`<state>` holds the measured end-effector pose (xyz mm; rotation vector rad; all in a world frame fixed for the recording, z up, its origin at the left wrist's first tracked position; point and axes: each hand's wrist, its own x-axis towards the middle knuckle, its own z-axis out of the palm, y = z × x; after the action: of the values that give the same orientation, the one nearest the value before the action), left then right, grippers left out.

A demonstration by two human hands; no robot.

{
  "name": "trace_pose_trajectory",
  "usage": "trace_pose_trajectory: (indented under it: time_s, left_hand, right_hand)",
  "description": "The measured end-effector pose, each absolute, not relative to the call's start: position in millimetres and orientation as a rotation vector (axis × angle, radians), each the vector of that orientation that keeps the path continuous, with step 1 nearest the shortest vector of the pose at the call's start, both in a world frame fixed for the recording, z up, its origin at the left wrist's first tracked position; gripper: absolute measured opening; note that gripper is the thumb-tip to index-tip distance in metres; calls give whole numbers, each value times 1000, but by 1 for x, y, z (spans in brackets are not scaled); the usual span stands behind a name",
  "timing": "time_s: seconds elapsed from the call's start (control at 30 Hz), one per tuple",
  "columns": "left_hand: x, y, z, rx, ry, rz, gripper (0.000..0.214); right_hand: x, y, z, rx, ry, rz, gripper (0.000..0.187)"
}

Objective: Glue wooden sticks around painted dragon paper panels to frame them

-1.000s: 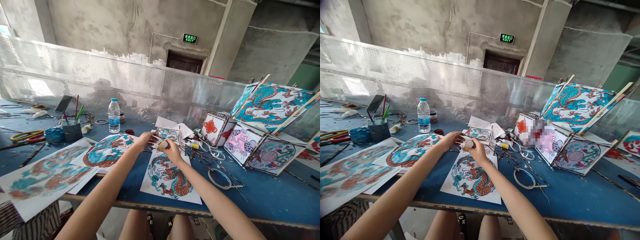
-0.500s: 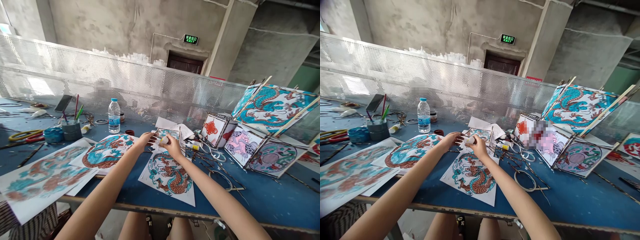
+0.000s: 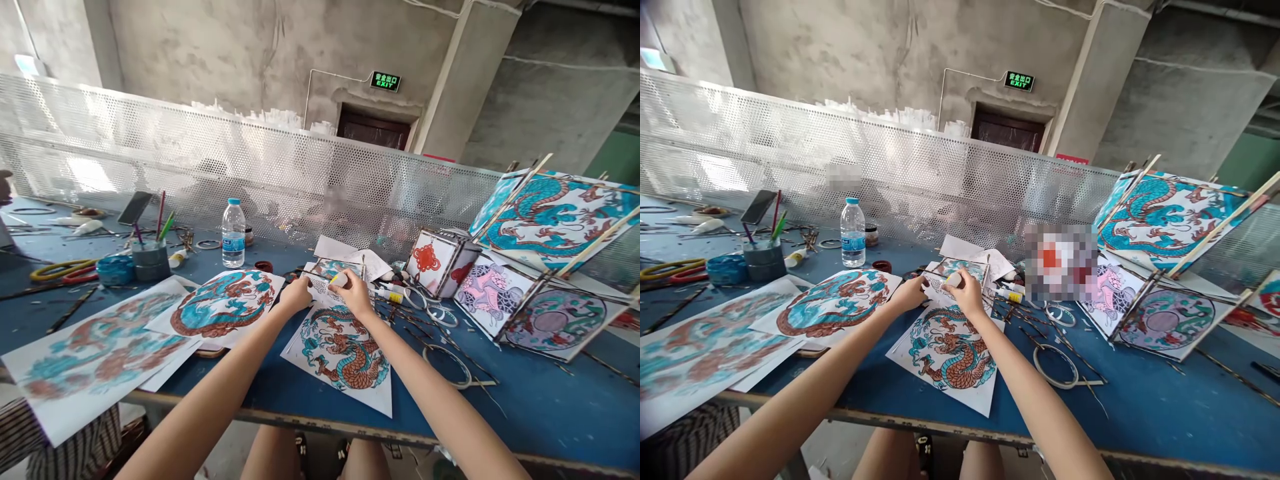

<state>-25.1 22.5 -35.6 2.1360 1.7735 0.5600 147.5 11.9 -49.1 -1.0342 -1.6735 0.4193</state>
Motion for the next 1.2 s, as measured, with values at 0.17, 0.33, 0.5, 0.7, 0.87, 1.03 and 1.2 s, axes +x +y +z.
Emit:
trace_pose_trajectory:
  time_s: [0.17,0.33,0.5,0.7,0.87,1.03,1.2]
  left_hand:
    - [-24,23,-35,2172,1769,493,37]
    - [-23,22,-34,2174,1764,480,40]
    - [-21,19,-35,2192,1765,497,41]
    - [-20,18,-37,2202,1753,501,42]
    - [-22,23,-36,2177,1737,497,39]
    - [-23,23,-34,2171,1736,512,38]
    - [-24,23,-36,2218,1776,520,39]
  right_hand:
    - [147,14,-49,-1063,-1658,418,32]
    - [144,13,-47,-1085,-1677,403,33]
    - [140,6,-44,-1084,-1702,453,32]
    - [138,2,-41,-1058,-1671,589,31]
    - [155,7,-34,-974,-1436,683,34]
    - [188,4,-12,-918,-1242,623,37]
    - [217,-2,2,-1012,-1307,615,38]
